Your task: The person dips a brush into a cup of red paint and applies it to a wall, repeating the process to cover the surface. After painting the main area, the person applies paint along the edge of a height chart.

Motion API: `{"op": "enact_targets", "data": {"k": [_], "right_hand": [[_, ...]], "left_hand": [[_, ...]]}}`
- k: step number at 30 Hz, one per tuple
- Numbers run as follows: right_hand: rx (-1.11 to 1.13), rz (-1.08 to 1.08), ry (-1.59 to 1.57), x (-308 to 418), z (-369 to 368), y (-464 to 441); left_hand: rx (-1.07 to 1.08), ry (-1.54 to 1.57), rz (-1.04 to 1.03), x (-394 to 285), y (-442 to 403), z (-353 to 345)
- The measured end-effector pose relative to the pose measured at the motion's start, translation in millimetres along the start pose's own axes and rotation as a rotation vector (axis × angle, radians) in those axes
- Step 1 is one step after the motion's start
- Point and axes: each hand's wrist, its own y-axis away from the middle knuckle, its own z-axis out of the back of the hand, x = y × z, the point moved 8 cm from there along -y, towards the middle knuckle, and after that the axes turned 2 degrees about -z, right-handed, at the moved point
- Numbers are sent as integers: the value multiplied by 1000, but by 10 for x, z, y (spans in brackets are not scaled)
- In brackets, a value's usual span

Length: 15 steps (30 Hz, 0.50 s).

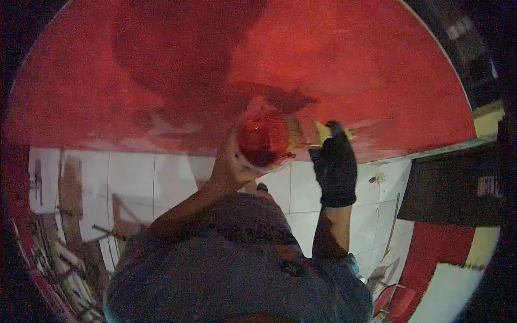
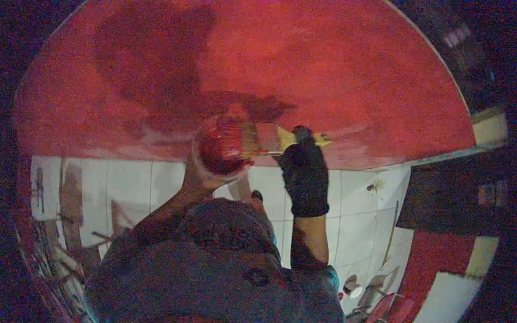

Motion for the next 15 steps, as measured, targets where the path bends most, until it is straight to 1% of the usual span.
{"op": "enact_targets", "data": {"k": [1, 2, 3, 5, 6, 8, 9, 11, 12, 14, 15], "right_hand": [[-42, 319, 437, 203, -10, 15], [-67, 124, 218, -3, 3, 3], [-89, 122, 226, 59, 41, -32], [-129, -129, 138, 10, 151, -110], [-141, -128, 137, -7, 144, -153], [-423, -260, -1309, -266, 166, -137], [-427, -252, -1311, -261, 177, -159], [-510, -37, -51, 45, 464, -224], [-515, -38, -54, 99, 495, -278], [-648, -27, -327, 222, 587, -370], [-740, 52, -260, 340, 587, -396]], "left_hand": [[-26, -14, 4, -229, -70, 35], [-56, -27, 11, -332, -99, 61], [-42, -22, -9, -314, -100, 55], [12, -272, -16, -187, -74, 70], [16, -273, -28, -178, -70, 83], [62, -366, 42, -151, -5, 103], [62, -367, 33, -178, 7, 113], [-4, -121, 117, -230, -21, 159], [-1, -126, 113, -295, -45, 151], [24, -93, 169, -350, -81, 126], [119, -287, 147, -281, -53, 116]]}}
